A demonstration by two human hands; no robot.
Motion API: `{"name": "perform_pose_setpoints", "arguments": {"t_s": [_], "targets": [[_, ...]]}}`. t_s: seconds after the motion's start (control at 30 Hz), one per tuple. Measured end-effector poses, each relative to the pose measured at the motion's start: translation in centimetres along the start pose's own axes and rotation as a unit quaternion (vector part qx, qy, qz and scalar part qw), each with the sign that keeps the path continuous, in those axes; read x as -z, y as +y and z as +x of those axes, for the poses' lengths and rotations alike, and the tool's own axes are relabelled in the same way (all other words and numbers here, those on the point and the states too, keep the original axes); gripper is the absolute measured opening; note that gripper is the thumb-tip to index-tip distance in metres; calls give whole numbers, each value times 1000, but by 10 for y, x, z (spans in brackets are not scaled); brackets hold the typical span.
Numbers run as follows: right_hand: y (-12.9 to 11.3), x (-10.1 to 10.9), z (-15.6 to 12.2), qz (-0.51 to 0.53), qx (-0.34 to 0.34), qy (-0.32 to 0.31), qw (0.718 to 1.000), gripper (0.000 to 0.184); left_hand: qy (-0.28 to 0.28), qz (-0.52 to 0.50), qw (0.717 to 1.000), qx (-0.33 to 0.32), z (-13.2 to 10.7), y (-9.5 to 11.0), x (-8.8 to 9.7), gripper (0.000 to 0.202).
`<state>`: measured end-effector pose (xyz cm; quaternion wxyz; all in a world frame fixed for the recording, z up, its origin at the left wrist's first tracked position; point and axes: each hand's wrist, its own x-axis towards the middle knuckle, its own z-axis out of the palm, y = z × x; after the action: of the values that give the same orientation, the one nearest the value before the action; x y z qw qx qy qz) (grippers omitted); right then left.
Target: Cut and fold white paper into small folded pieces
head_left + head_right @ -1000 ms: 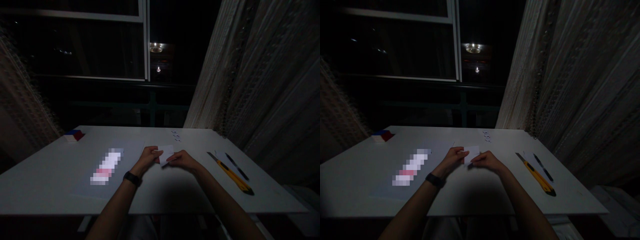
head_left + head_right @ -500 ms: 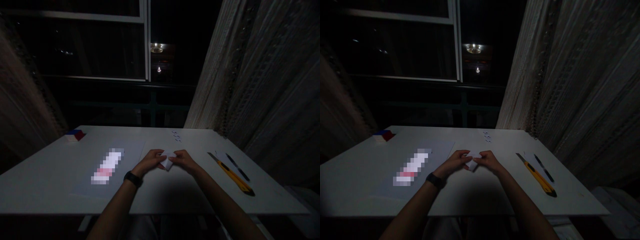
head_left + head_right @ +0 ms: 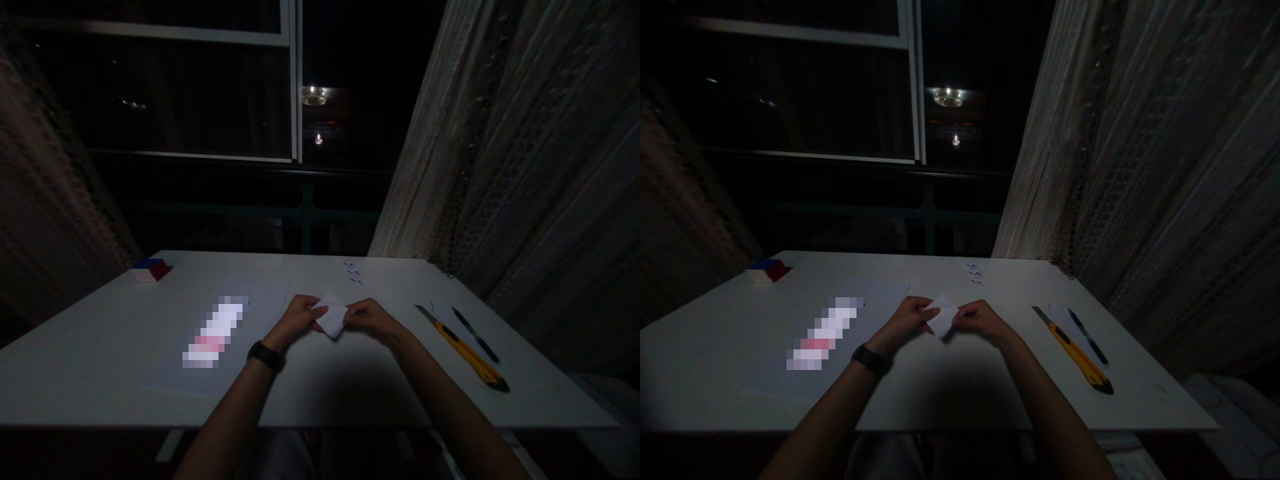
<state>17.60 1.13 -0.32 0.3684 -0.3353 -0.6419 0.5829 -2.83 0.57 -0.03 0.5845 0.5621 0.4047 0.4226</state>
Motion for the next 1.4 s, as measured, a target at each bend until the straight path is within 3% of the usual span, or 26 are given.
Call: {"name": "perform_pose_setpoints", "arguments": {"t_s": [0.13,0.3,0.67,0.8,0.93,1.13,1.4], "targets": [[6,-3,2,21,-4,51,998,27,12,-29,1000,1,0,0,-3,35],[5,-5,3,-3,-16,55,998,29,2,-14,1000,7,0,0,-7,40],[12,-11,8,-58,12,132,990,31,-51,-3,998,35,-5,4,-15,39],[14,-16,10,-73,58,161,982,32,-72,2,997,18,-4,0,-14,43],[18,-22,12,-82,98,152,980,39,-53,29,998,-16,-2,-4,-12,41],[18,-32,10,-114,116,175,971,50,4,-54,997,-49,2,-4,-11,65],[19,-34,10,-124,90,199,968,43,19,-38,997,-70,2,-5,-11,58]]}}
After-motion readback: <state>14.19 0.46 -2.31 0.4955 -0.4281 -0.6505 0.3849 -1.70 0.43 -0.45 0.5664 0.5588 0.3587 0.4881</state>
